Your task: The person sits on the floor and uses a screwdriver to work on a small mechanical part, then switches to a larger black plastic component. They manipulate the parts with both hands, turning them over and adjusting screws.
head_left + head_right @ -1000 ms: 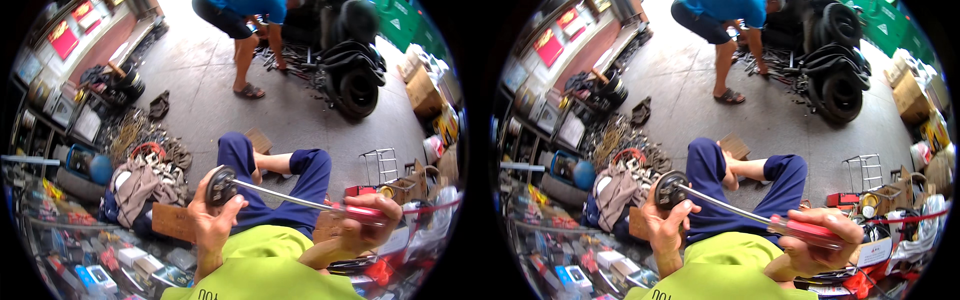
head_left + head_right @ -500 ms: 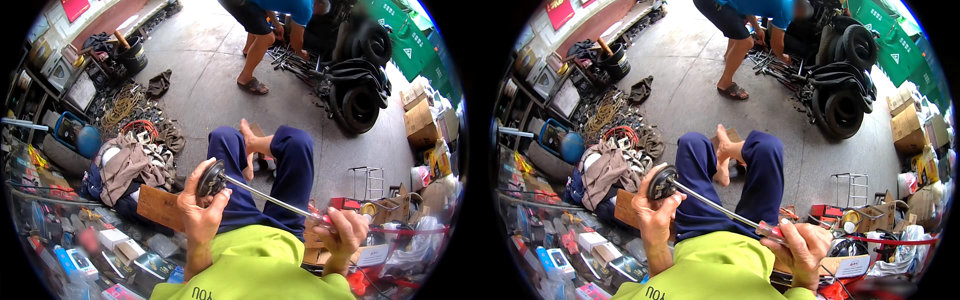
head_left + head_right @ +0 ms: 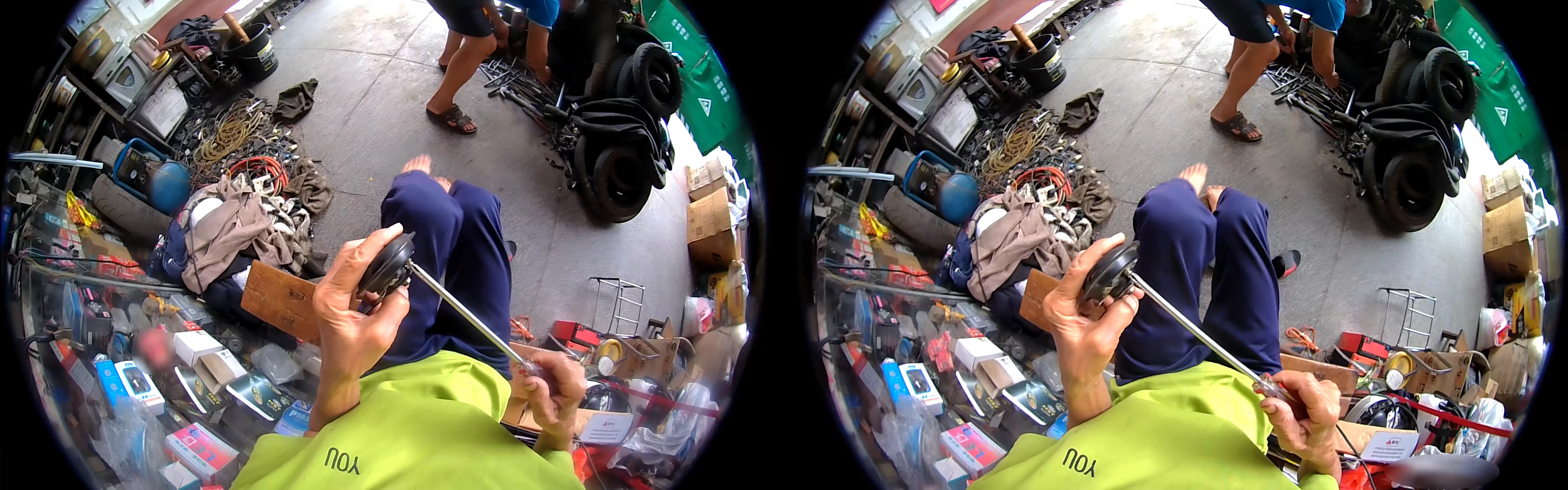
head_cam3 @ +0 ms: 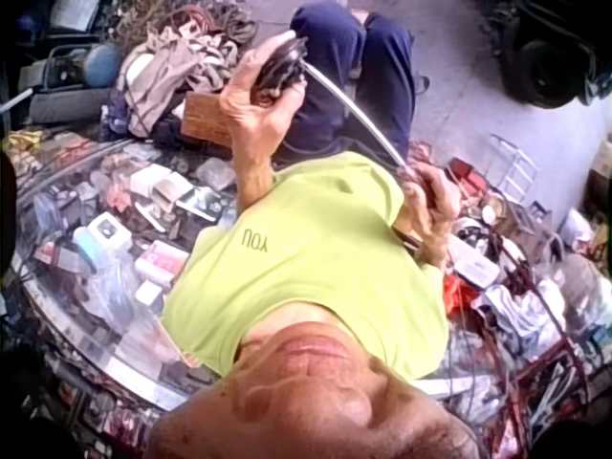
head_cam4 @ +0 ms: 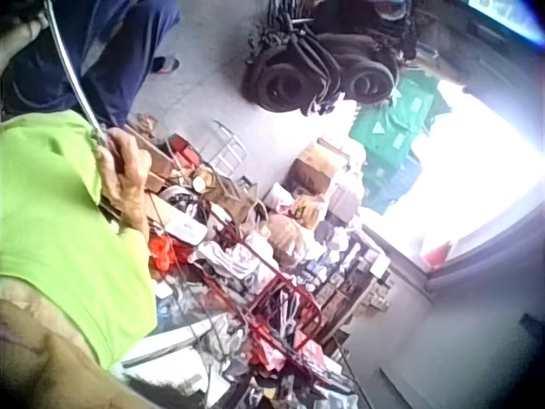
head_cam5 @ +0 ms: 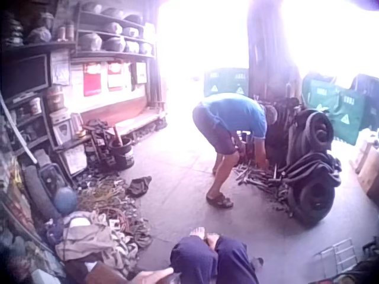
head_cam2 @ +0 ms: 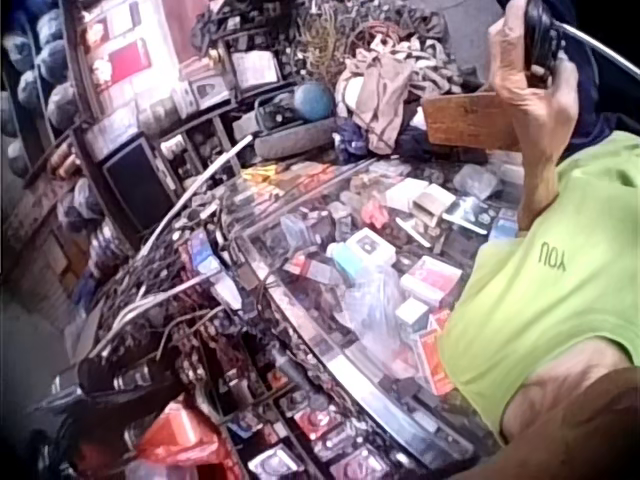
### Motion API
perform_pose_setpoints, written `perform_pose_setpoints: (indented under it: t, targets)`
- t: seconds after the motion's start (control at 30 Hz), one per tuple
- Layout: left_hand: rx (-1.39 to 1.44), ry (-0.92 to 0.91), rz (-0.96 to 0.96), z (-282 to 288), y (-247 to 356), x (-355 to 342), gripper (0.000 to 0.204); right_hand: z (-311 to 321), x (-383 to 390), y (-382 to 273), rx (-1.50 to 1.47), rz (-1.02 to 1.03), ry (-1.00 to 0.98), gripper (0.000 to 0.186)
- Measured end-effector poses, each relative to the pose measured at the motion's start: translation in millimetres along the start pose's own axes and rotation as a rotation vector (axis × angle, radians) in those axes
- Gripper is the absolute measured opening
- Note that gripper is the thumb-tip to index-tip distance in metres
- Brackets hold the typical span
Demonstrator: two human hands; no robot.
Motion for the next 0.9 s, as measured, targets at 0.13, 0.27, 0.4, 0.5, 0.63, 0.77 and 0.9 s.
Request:
perform_pose_setpoints:
  t: [0.13, 0.27, 0.4, 0.5, 0.63, 0.77, 0.9]
  targets:
    - [0.116, 0.029, 0.067, -3, 0, 5, 0.051, -4, -3, 2, 0.15, 0.193, 0.17, 0.029]
    - [0.151, 0.038, 0.045, -3, 11, 4, 0.051, -3, -7, -3, 0.044, 0.189, 0.14, 0.029]
    - [0.053, 0.034, -0.049, -2, 17, 3, 0.05, -1, 2, -5, -0.084, -0.064, 0.037, 0.034]
    - [0.149, 0.028, 0.015, -7, 15, 3, 0.05, 0, 6, -3, -0.22, -0.232, 0.006, 0.036]
    - [0.206, -0.012, 0.095, -11, 8, 1, 0.049, -5, 13, 2, -0.177, -0.265, 0.117, 0.034]
    - [0.116, -0.014, 0.06, -10, -7, -3, 0.051, -12, 11, 2, 0.178, 0.049, 0.194, 0.029]
    - [0.015, -0.043, -0.029, -3, -8, -3, 0.053, -10, 12, 0, -0.178, -0.194, -0.019, 0.024]
Point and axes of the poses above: each hand's wrist, its own x-axis away from the middle knuckle, its own z-axis out of the back of the hand, y = z × x, the point moved 1 cm from there along -x, towards the middle knuckle
